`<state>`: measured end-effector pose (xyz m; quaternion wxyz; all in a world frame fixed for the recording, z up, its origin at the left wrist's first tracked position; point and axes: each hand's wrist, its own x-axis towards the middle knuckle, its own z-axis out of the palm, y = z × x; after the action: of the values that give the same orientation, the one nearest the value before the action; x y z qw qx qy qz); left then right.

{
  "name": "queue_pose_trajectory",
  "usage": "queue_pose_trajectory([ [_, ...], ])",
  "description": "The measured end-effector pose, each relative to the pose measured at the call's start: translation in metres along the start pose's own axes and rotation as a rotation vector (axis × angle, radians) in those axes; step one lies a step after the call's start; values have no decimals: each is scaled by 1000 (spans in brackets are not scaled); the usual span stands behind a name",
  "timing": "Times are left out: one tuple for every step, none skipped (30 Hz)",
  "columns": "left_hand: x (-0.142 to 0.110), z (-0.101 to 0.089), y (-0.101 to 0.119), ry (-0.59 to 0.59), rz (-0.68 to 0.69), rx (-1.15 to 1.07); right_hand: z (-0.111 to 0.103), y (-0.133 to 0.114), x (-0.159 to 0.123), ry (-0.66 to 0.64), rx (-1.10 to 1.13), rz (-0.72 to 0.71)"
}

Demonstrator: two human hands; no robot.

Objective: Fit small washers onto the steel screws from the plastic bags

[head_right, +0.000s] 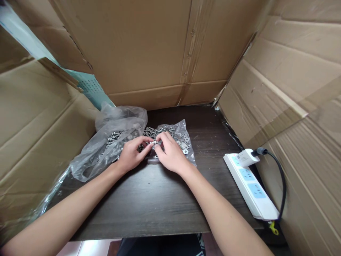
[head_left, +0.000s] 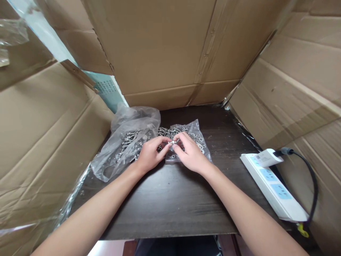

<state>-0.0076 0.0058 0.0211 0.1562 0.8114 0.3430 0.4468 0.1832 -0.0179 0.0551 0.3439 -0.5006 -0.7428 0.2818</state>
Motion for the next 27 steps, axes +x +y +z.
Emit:
queue_pose_trajectory([
  [0, 0, 0, -2, 0, -1, 0, 0, 0, -2, -4, 2],
  [0, 0, 0, -6, -1, -1, -1, 0, 0, -4, -8, 1],
  [0, 0, 0, -10, -2, -1, -1, 0, 0, -8, -10, -1],
  [0, 0, 0, -14, -2, -1, -2, 0, 0, -11, -10, -4],
  [0, 0, 0, -17, -2, 0, -2, 0, 1, -14, -8, -7],
  [0, 0, 0, -18, -1, -1, -3, 0, 1, -16, -7, -9],
  [0, 0, -1, -18, 1, -2, -3, 0, 1, -20, -7, -9],
  [0, 1, -1, -14, 4, -4, -4, 0, 2, -24, -9, -7],
  [0, 1, -2, -10, 6, -5, -4, 0, 2, -29, -13, -5],
  [-1, 1, -2, -6, 7, -7, -4, 0, 2, -30, -18, -4],
  [-1, 1, -2, -3, 10, -9, -4, 0, 2, -28, -22, -4],
  [-1, 1, -1, -4, 14, -10, -4, 0, 2, -24, -25, -6],
  [-1, 1, -1, -9, 18, -8, -4, -1, 2, -19, -28, -10],
  [-1, 1, -1, -15, 19, -6, -4, -1, 2, -16, -29, -17],
  [-1, 1, -1, -21, 20, -5, -3, -1, 2, -17, -29, -25],
  [-1, 1, 0, -25, 18, -5, -3, -1, 2, -17, -29, -33],
  [-1, 1, 0, -26, 13, -6, -3, -1, 1, -16, -30, -42],
  [-1, 1, 0, -25, 7, -9, -3, -1, 1, -11, -31, -49],
  [-1, 1, 0, -23, 3, -12, -3, -1, 0, -4, -32, -55],
  [-1, 1, 0, -22, 2, -14, -3, -1, 0, 4, -33, -58],
  [-1, 1, -1, -23, 2, -14, -3, -1, 0, 10, -33, -58],
  [-1, 1, -1, -24, 5, -13, -3, 0, 0, 13, -31, -56],
  [-1, 1, -1, -25, 10, -13, -2, 0, 0, 10, -27, -52],
  [-1, 1, -1, -27, 13, -12, -2, 1, 0, 4, -23, -46],
  [-1, 1, -1, -27, 15, -12, -1, 1, 1, -6, -20, -39],
  [-1, 1, -1, -26, 16, -13, -1, 1, 1, -17, -20, -34],
  [-1, 1, -1, -23, 17, -14, -1, 2, 1, -25, -21, -30],
])
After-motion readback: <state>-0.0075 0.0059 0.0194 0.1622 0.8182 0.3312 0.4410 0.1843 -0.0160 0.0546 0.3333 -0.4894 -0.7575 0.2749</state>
